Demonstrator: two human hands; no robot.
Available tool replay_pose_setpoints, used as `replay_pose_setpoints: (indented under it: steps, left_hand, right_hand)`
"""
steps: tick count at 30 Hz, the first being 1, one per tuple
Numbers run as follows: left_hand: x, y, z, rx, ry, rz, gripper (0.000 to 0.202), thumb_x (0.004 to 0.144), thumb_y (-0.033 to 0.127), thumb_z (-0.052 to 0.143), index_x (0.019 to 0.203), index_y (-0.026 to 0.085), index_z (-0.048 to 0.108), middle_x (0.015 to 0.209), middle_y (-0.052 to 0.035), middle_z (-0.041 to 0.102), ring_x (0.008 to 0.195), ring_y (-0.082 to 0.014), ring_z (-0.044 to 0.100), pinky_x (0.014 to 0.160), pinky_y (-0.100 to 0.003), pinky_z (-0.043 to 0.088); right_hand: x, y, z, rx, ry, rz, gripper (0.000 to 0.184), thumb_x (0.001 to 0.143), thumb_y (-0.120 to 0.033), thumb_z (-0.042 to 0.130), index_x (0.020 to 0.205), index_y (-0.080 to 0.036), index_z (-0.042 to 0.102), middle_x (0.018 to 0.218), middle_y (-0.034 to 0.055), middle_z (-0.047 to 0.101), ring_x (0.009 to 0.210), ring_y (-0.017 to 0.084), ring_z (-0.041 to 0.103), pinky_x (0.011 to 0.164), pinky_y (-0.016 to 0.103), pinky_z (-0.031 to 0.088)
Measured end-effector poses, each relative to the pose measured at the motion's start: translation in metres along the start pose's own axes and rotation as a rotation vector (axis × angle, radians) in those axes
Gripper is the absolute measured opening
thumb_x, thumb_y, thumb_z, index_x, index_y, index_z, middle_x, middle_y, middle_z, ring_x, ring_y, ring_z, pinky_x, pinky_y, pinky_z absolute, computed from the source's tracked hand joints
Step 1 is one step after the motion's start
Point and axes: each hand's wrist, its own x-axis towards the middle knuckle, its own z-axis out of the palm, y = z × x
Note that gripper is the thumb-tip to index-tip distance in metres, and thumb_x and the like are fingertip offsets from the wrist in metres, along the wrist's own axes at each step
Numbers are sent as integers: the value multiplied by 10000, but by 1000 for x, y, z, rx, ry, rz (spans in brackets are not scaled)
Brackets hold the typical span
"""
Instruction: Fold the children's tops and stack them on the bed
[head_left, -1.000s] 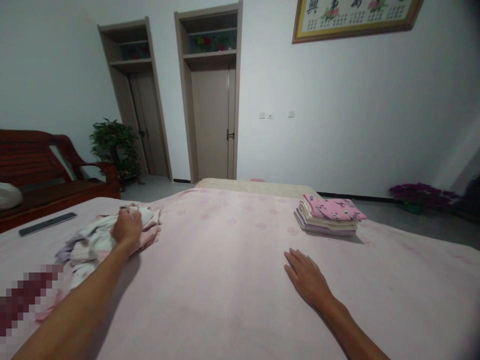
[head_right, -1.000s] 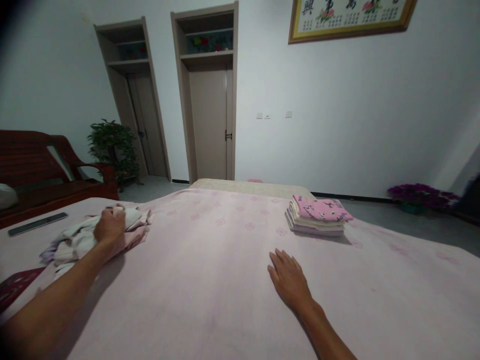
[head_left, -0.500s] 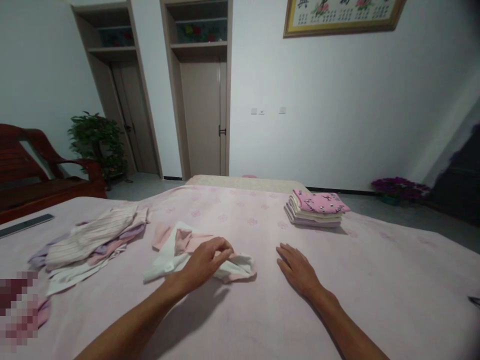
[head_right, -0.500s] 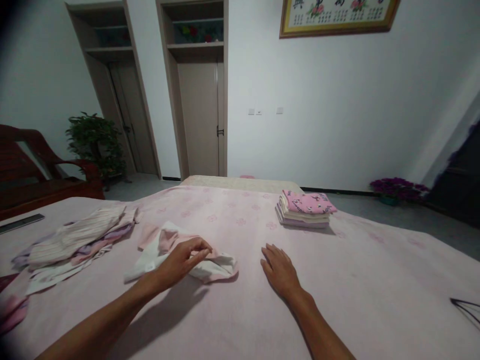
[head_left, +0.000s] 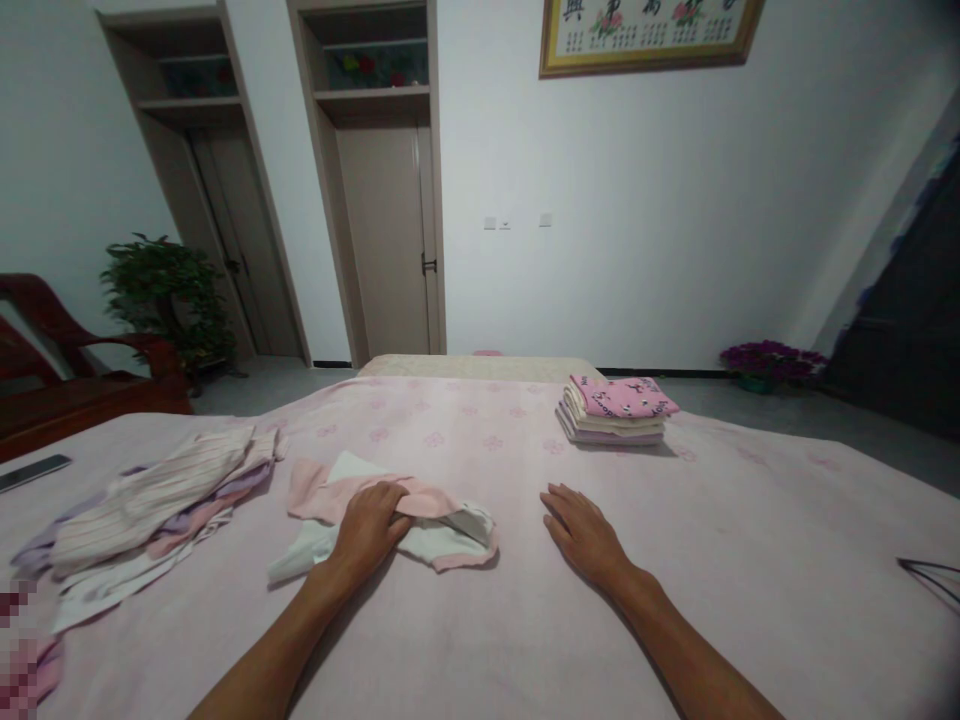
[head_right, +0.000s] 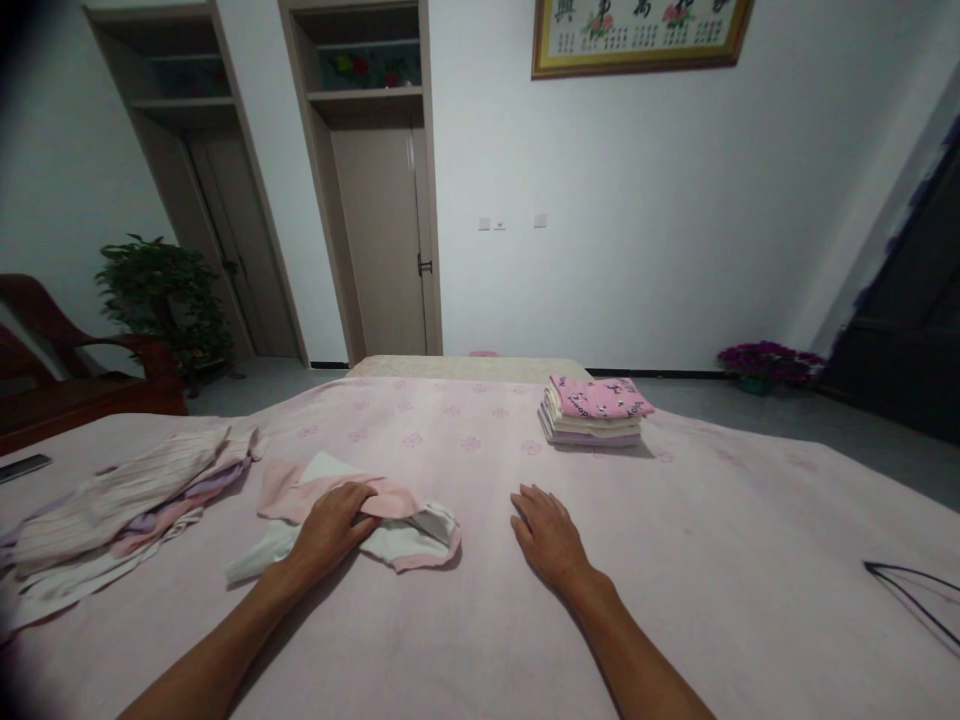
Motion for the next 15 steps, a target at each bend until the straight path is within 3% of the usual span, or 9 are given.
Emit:
replay_pose_setpoints:
  steps: [5, 9, 12, 15]
  left_hand:
    - [-1, 2, 2, 9, 93, 1, 125, 828, 193, 559, 943, 218, 600, 1008, -79, 658, 1006, -272, 588, 918, -400, 426]
    - [-5, 9, -2, -108, 174, -20, 152, 831, 198, 508, 972, 236, 549, 961, -50, 640, 938, -248, 610, 833, -359, 464]
    - [-9, 25, -7, -208, 230, -61, 129, 833, 229, 495, 957, 247, 528, 914, -28, 629, 874, -231, 619, 785, -334, 470]
    - [-12, 50, -12, -341, 254, -90, 110, 820, 241, 499, 926, 246, 530, 887, -19, 636, 857, -225, 615, 773, -319, 467]
  right_hand:
    - [-3, -7, -10, 177, 53, -81, 383, 934, -351, 447, 1195, -214, 691, 1304, 93, 653, 1244, 247, 566, 1107, 436, 388]
    - [-8, -27, -24, 406, 22, -76, 366, 917, -364, 502, 1199, -215, 681, 999, 68, 736, 880, 199, 670, 848, 340, 514]
    - [-15, -54, -29, 567, -105, -35, 561, 830, -319, 627, 1376, -209, 558, 707, -19, 692, 611, 142, 606, 637, 262, 474]
    - [-22, -81, -24, 764, -249, -35, 805, 780, -284, 680, 1517, -207, 366, 635, -59, 663, 547, 120, 575, 555, 221, 423]
